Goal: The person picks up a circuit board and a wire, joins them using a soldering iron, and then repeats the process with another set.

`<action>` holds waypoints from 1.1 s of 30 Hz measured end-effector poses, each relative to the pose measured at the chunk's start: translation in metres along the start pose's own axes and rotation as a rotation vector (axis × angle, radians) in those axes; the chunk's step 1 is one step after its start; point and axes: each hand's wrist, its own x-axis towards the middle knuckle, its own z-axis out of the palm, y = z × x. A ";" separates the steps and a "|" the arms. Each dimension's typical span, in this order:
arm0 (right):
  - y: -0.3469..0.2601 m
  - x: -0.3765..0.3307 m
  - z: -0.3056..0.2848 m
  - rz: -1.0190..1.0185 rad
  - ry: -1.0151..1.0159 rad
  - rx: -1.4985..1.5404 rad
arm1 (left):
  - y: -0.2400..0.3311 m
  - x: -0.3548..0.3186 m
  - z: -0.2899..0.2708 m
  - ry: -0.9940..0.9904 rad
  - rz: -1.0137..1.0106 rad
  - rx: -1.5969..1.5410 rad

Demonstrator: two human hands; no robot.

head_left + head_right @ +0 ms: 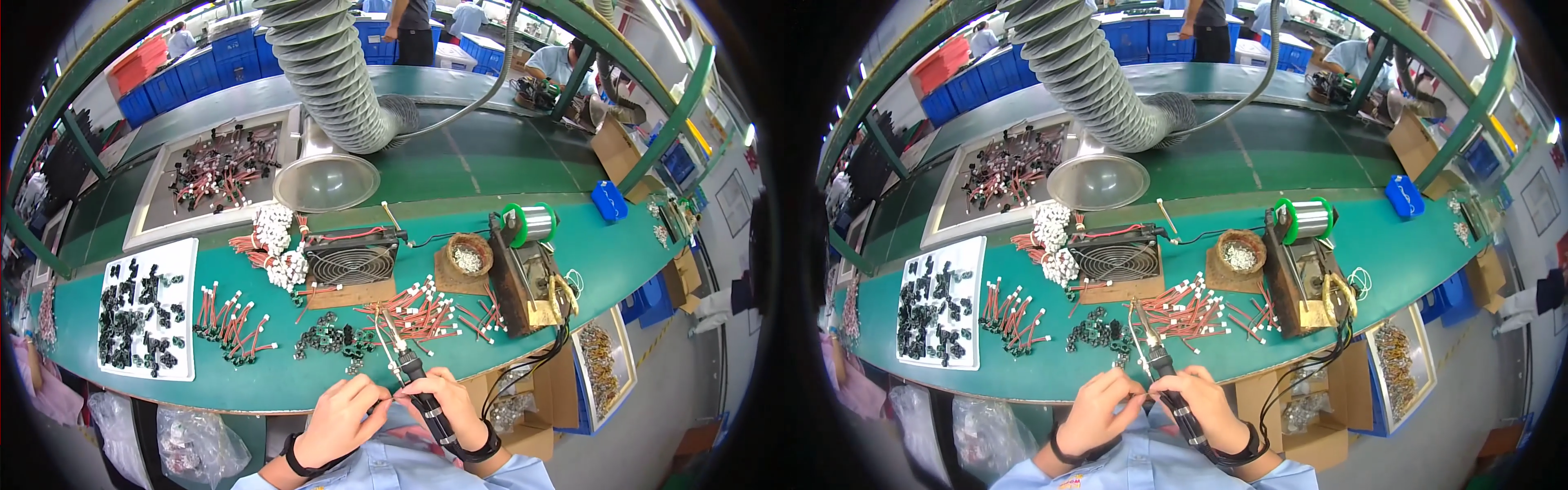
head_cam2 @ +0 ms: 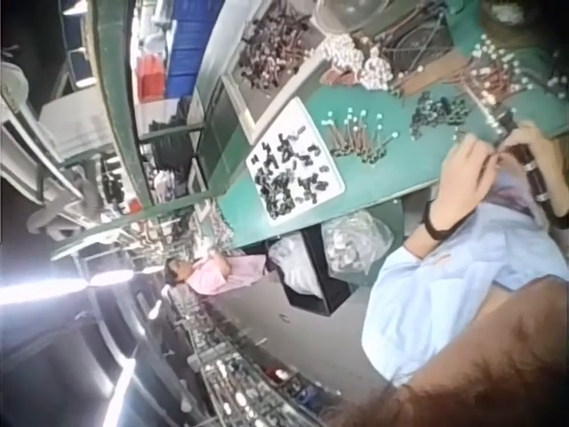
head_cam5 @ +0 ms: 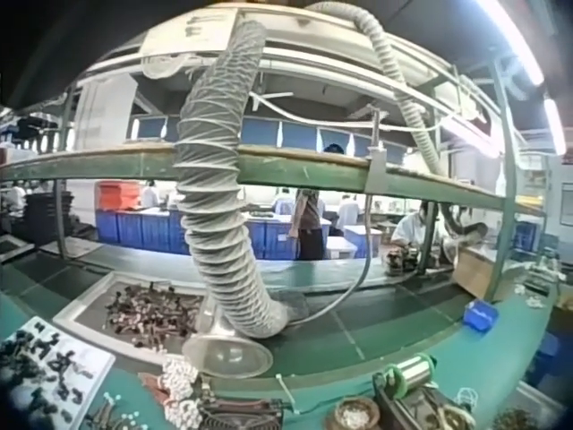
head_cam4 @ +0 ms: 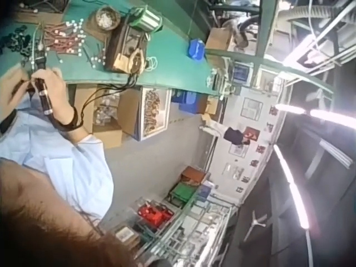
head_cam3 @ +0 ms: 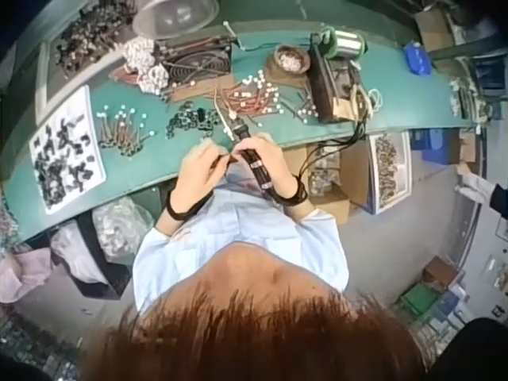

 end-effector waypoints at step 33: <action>-0.017 0.009 0.020 0.107 -0.188 0.275 | -0.009 -0.024 -0.036 -0.216 0.001 -0.216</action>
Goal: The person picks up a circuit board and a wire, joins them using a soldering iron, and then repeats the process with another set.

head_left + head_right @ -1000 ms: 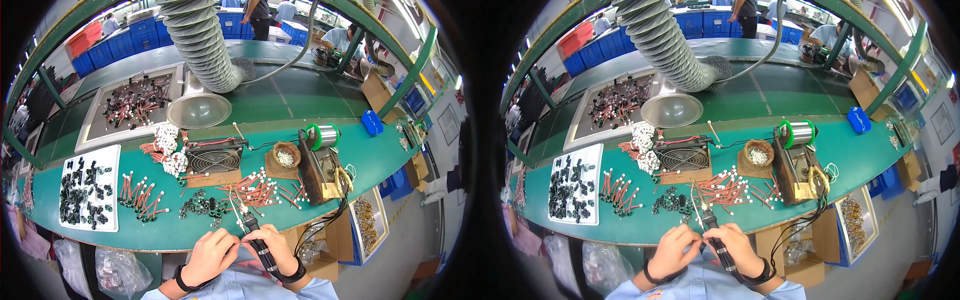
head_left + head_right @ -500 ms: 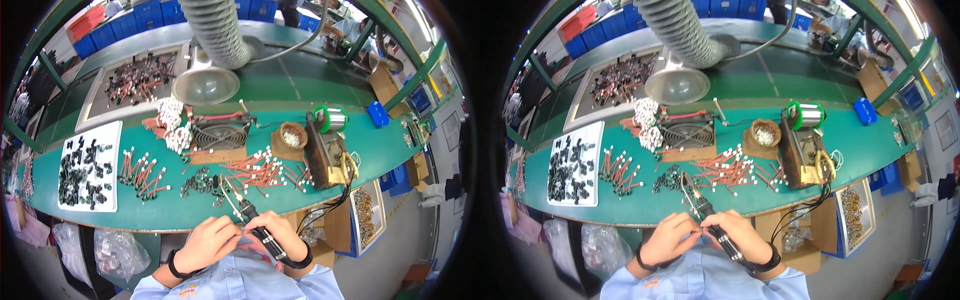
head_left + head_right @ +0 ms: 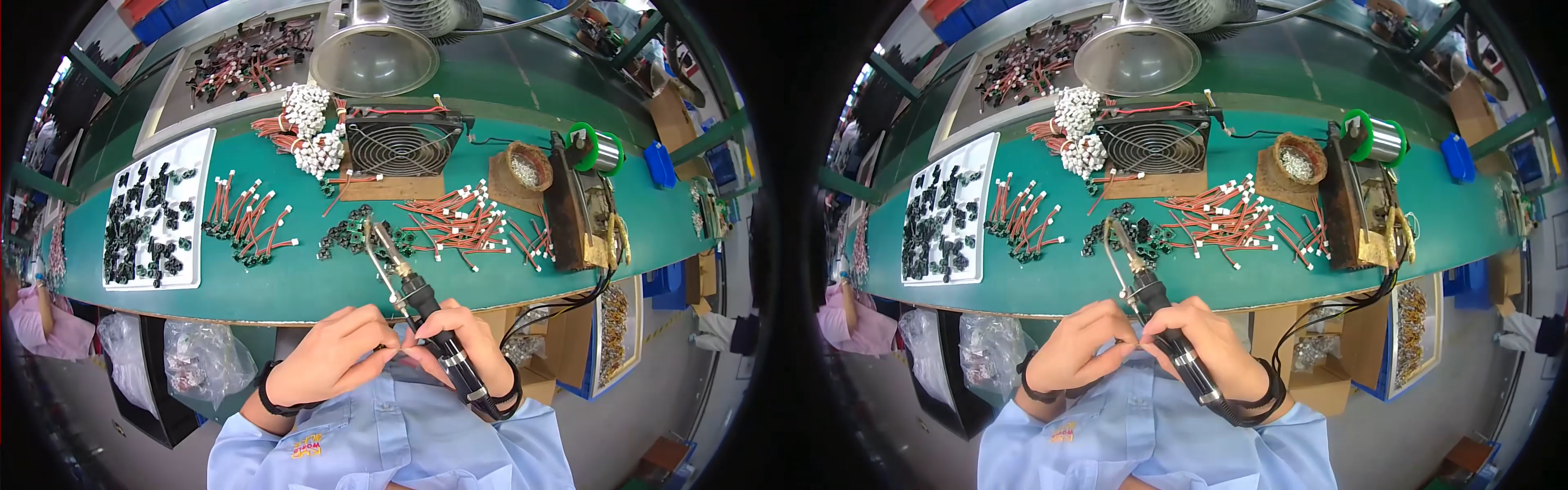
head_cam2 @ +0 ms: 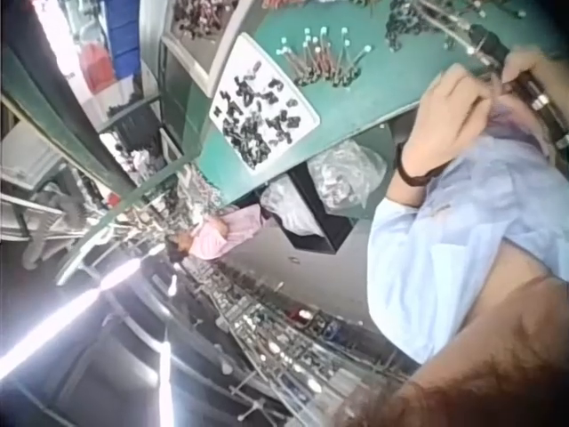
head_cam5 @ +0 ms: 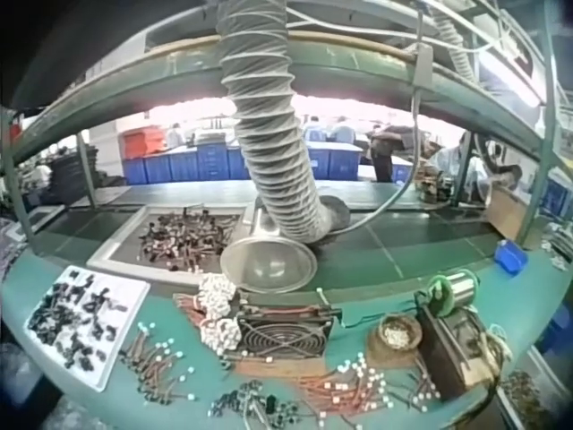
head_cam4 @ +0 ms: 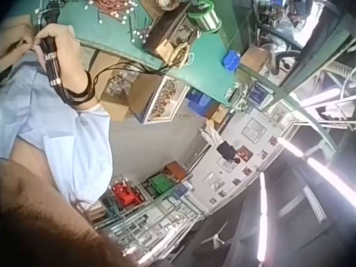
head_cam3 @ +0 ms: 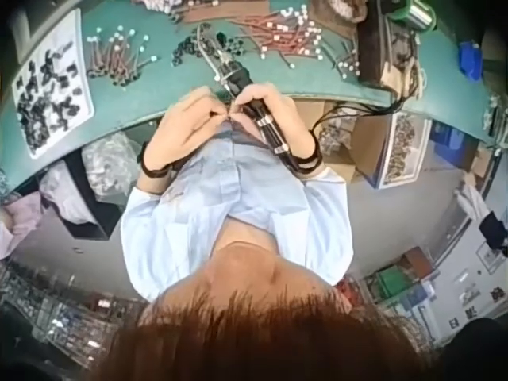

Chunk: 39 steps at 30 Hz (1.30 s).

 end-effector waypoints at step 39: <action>0.003 0.033 0.008 -0.098 0.196 -0.077 | -0.039 0.016 0.024 0.289 -0.336 -1.540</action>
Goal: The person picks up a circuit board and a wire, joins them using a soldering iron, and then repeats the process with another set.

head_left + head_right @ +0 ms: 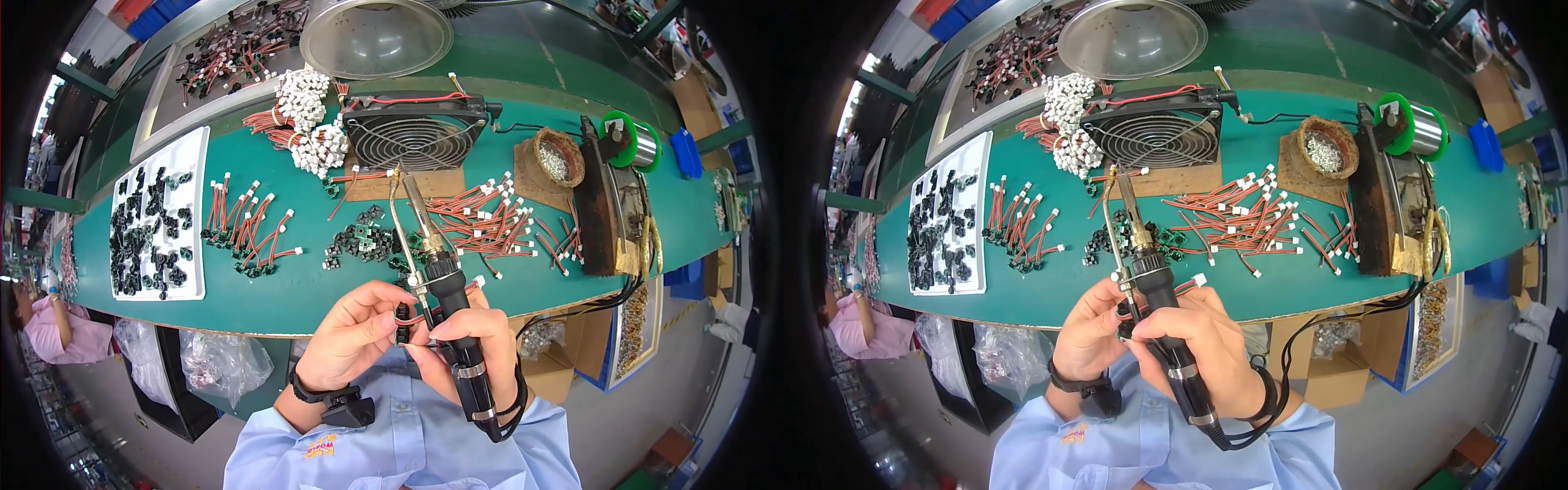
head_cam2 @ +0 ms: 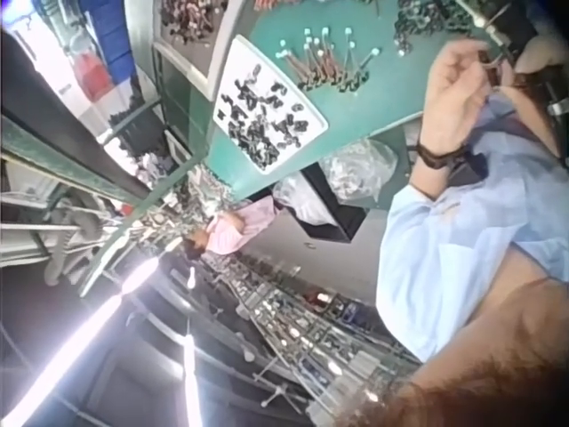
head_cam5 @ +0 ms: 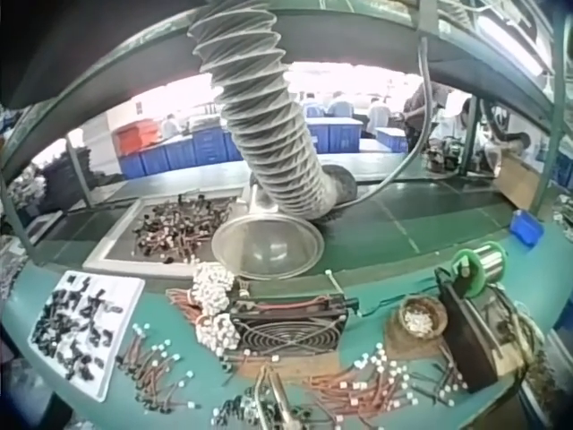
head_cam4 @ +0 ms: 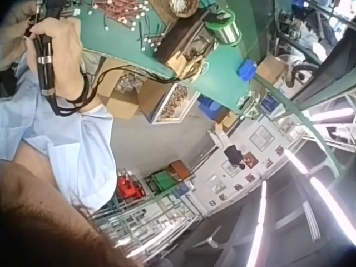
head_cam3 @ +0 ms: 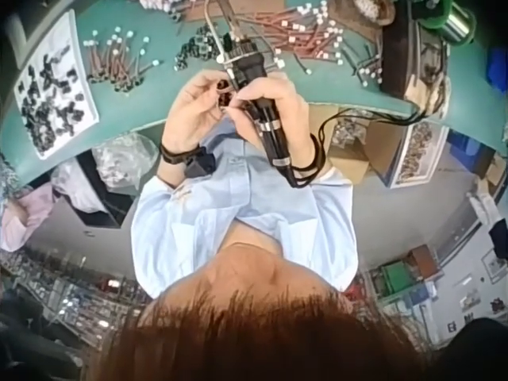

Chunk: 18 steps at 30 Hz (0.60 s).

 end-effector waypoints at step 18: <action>0.003 -0.003 0.003 -0.006 0.078 0.058 | -0.002 -0.001 0.000 0.021 0.028 0.011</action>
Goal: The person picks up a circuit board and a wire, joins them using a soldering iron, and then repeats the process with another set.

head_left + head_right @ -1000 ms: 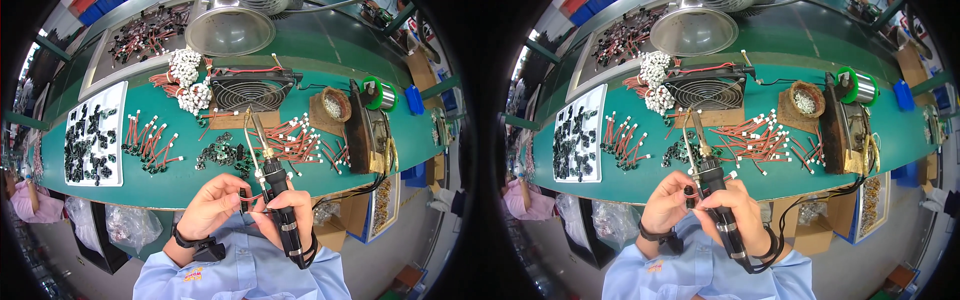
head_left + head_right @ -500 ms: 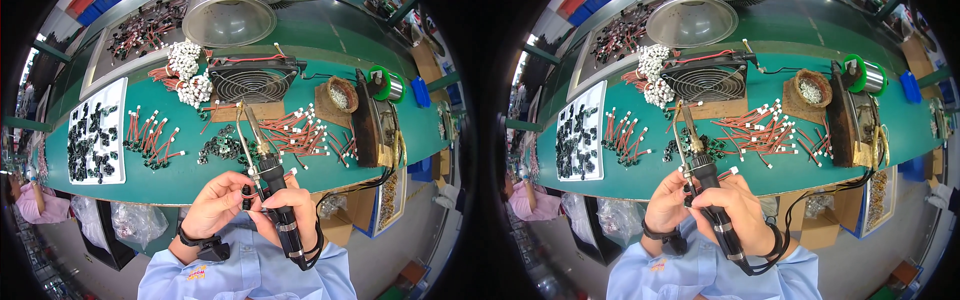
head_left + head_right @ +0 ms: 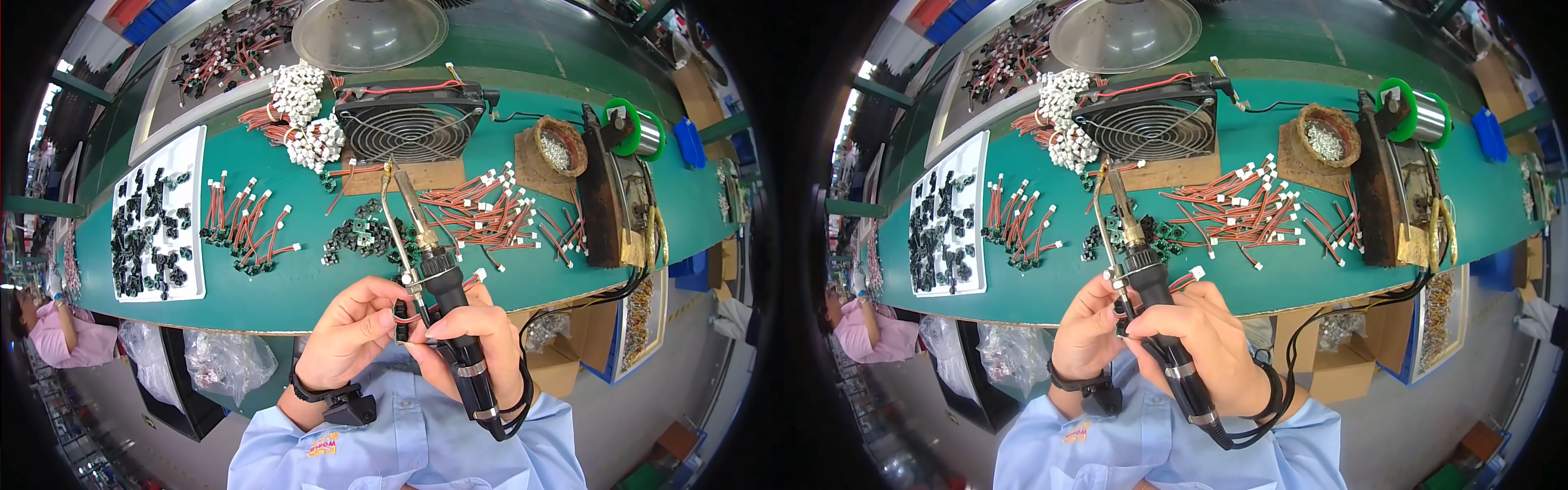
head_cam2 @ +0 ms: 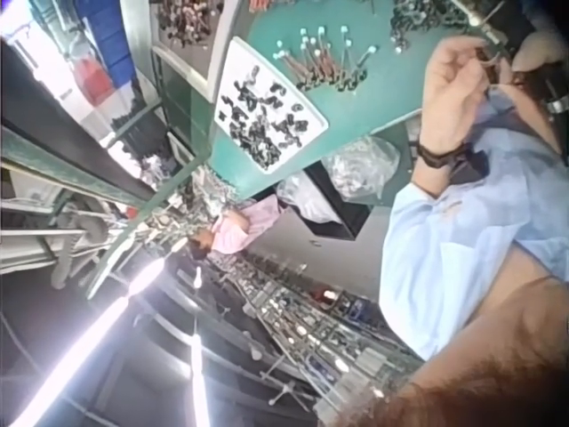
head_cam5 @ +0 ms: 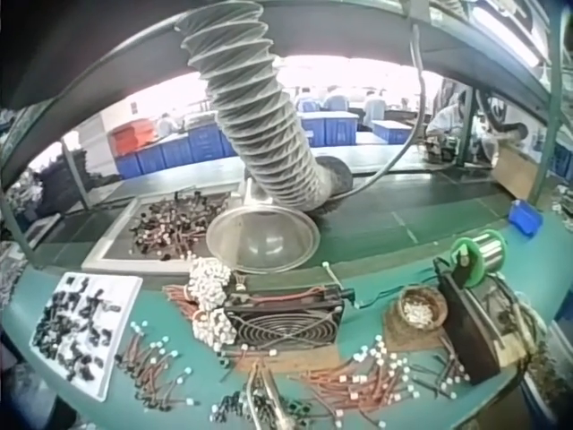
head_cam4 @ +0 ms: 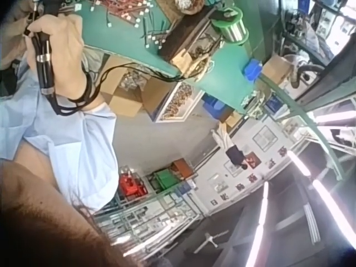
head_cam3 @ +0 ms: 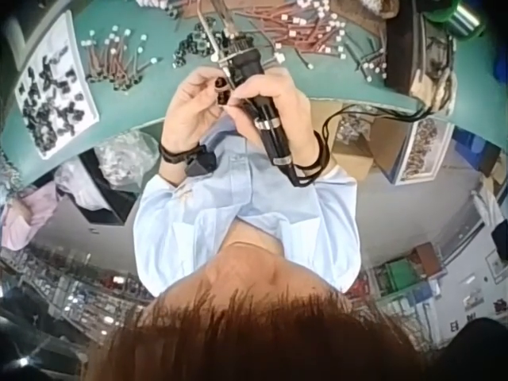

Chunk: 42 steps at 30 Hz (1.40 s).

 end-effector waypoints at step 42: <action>-0.002 0.004 -0.017 0.114 -0.155 -0.016 | 0.008 -0.010 0.016 0.069 0.164 0.511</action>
